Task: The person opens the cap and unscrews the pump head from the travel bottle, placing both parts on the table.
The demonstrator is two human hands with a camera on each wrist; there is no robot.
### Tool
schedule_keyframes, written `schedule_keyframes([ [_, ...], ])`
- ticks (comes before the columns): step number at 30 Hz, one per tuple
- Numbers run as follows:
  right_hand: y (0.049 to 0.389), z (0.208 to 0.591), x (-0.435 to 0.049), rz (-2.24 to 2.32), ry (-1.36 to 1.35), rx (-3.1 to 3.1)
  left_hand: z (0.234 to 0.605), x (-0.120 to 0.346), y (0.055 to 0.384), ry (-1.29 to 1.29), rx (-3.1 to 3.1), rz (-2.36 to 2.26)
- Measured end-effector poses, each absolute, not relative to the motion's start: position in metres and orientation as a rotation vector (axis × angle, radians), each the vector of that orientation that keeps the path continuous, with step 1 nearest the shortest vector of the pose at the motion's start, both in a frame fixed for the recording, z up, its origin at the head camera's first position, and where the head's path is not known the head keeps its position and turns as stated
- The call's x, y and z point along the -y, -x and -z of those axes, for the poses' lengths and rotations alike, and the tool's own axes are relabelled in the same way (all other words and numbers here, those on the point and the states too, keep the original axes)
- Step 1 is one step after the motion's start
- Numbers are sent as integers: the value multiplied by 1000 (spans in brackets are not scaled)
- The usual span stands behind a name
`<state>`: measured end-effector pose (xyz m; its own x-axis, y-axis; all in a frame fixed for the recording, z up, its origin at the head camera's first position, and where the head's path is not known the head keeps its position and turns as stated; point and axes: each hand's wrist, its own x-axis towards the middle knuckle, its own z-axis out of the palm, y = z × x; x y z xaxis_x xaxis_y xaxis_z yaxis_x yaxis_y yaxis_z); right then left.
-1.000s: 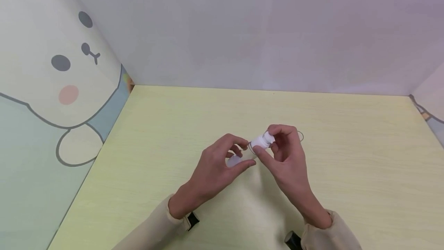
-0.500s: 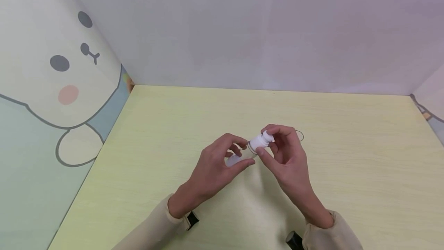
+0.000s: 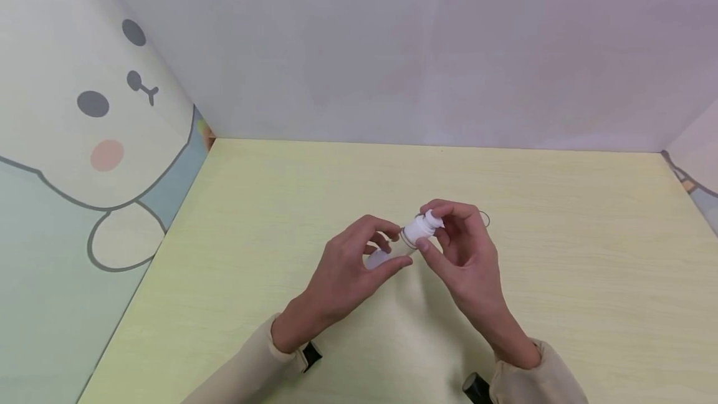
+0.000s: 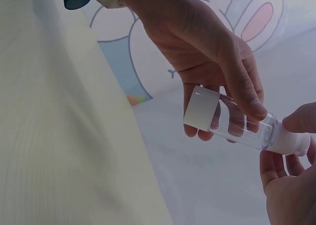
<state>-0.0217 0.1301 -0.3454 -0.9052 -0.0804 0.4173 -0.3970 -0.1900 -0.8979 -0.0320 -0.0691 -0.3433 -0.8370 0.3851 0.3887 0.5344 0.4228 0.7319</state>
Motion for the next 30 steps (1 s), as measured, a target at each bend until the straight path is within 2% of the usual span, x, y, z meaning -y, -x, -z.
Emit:
schedule_keyframes([
  [14,23,347,-132,-2239,-645,1798,342,70,32,790,2538,1432],
  [23,20,341,-125,-2224,-294,1850,343,68,32,780,2527,1404],
  [30,21,343,-122,-2268,-262,1836,345,66,31,803,2516,1366],
])
